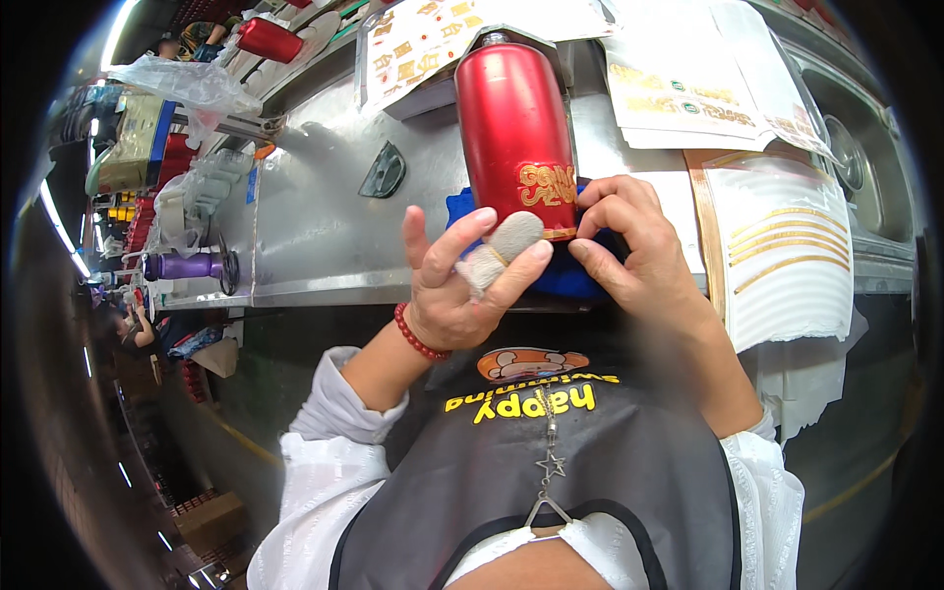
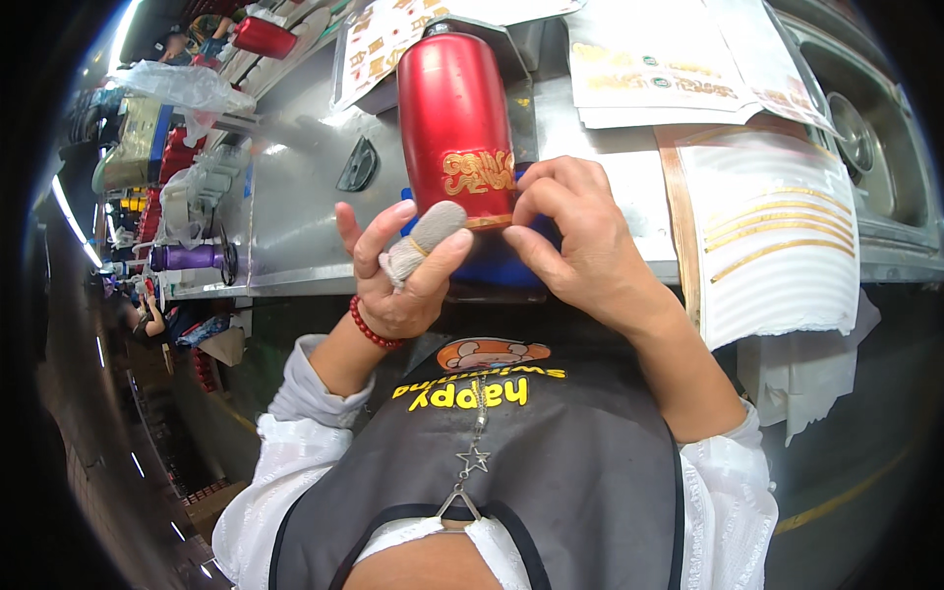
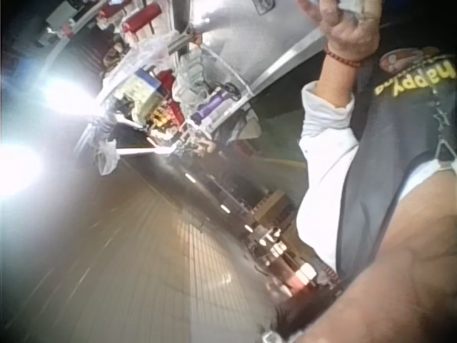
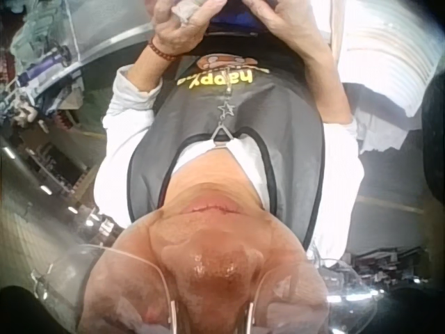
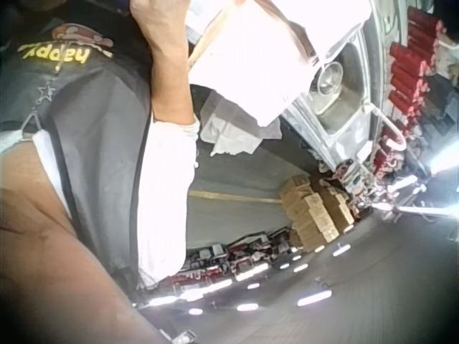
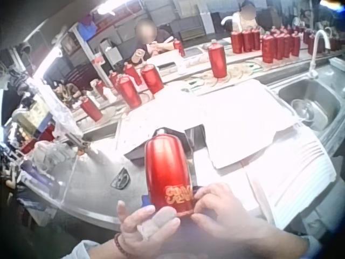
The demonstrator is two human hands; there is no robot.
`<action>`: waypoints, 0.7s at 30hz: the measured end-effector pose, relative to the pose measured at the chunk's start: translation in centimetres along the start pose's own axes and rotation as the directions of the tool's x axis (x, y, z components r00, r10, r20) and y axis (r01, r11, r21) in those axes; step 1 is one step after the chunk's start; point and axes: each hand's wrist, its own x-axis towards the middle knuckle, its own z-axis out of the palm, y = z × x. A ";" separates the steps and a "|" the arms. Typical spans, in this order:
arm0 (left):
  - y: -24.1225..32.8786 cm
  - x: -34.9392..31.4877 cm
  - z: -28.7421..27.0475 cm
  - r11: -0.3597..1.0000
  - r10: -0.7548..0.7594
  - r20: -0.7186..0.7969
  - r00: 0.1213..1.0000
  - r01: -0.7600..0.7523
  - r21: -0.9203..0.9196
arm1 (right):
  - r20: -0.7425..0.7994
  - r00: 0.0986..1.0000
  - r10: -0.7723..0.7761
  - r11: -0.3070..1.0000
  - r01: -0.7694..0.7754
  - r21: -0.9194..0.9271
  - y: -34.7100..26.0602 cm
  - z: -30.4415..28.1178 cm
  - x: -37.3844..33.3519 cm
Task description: The person applies gold decorative labels to red cylindrical containers. They peel each label from its backing, align it on the container, and smooth it with a green squeegee tool. The person handles multiple containers one at a time, repeating the labeling process.
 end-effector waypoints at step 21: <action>-0.1 0.0 2.0 0.801 -0.451 0.063 0.890 0.435 -0.410 | -0.112 0.933 0.342 0.886 -0.281 0.369 -3.2 1.9 0.7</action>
